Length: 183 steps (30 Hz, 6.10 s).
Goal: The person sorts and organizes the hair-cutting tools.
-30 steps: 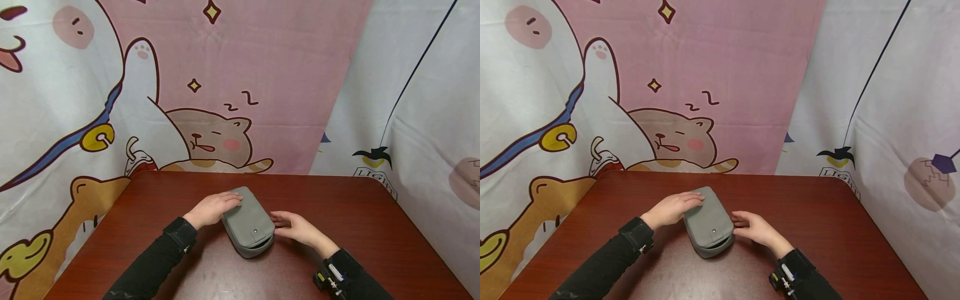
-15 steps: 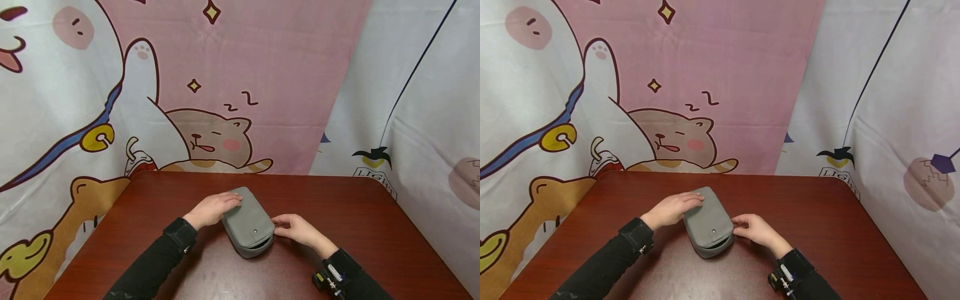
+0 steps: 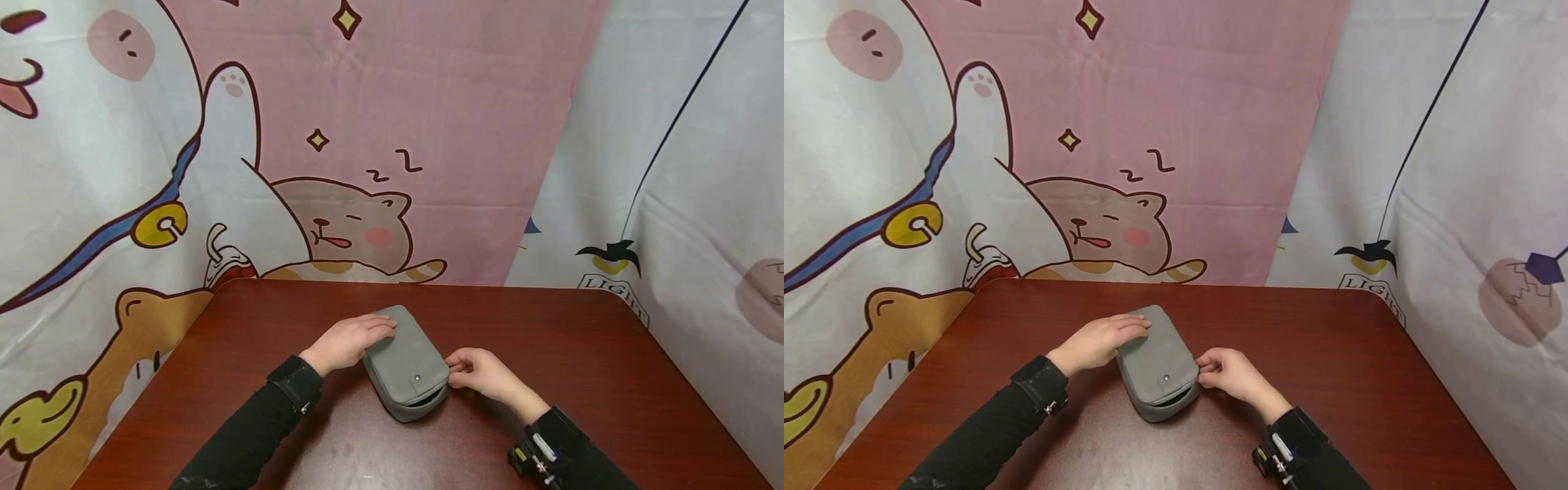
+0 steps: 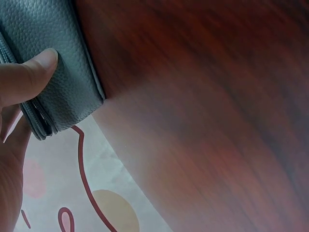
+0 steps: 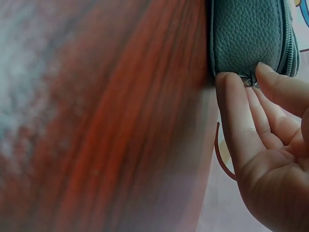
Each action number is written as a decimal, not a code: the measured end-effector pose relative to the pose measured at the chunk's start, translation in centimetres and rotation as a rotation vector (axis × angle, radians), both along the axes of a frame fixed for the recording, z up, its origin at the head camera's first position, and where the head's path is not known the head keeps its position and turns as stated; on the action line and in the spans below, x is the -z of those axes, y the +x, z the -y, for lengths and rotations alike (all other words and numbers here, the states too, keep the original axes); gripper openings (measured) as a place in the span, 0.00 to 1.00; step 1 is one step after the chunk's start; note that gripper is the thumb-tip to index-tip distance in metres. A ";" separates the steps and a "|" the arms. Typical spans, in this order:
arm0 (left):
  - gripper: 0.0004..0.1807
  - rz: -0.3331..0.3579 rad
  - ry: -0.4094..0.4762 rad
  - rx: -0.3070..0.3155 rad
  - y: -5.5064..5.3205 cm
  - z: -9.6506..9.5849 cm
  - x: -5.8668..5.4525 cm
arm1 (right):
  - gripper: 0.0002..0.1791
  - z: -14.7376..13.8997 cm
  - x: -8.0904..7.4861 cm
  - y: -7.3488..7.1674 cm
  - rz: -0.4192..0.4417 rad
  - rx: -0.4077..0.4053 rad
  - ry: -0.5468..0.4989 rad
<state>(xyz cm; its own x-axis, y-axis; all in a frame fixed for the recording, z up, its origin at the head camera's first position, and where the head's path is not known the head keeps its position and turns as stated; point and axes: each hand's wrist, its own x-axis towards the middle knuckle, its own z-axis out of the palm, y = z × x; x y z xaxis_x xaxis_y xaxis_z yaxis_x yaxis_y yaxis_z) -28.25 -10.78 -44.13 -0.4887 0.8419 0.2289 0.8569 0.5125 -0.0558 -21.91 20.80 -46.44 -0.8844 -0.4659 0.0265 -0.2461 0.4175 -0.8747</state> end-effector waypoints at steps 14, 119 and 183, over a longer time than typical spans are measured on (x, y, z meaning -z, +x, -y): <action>0.40 0.008 0.006 0.000 0.1 0.2 -0.2 | 0.04 -0.4 -0.4 0.2 -0.034 -0.015 0.018; 0.31 0.006 0.141 -0.180 0.6 -2.4 1.2 | 0.14 -2.1 -3.3 1.2 -0.459 -0.198 0.304; 0.75 0.174 -0.242 -0.102 -1.4 -3.9 -4.5 | 0.04 0.4 -1.9 1.6 -0.211 -0.399 0.052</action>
<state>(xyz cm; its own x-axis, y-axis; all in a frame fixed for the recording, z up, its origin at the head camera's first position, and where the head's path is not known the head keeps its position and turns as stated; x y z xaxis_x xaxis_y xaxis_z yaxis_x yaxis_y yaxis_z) -29.62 -6.87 -39.64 -0.5880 0.8061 -0.0671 0.8089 0.5863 -0.0437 -20.27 20.39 -44.56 -0.6136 -0.7744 0.1542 -0.5669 0.2961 -0.7687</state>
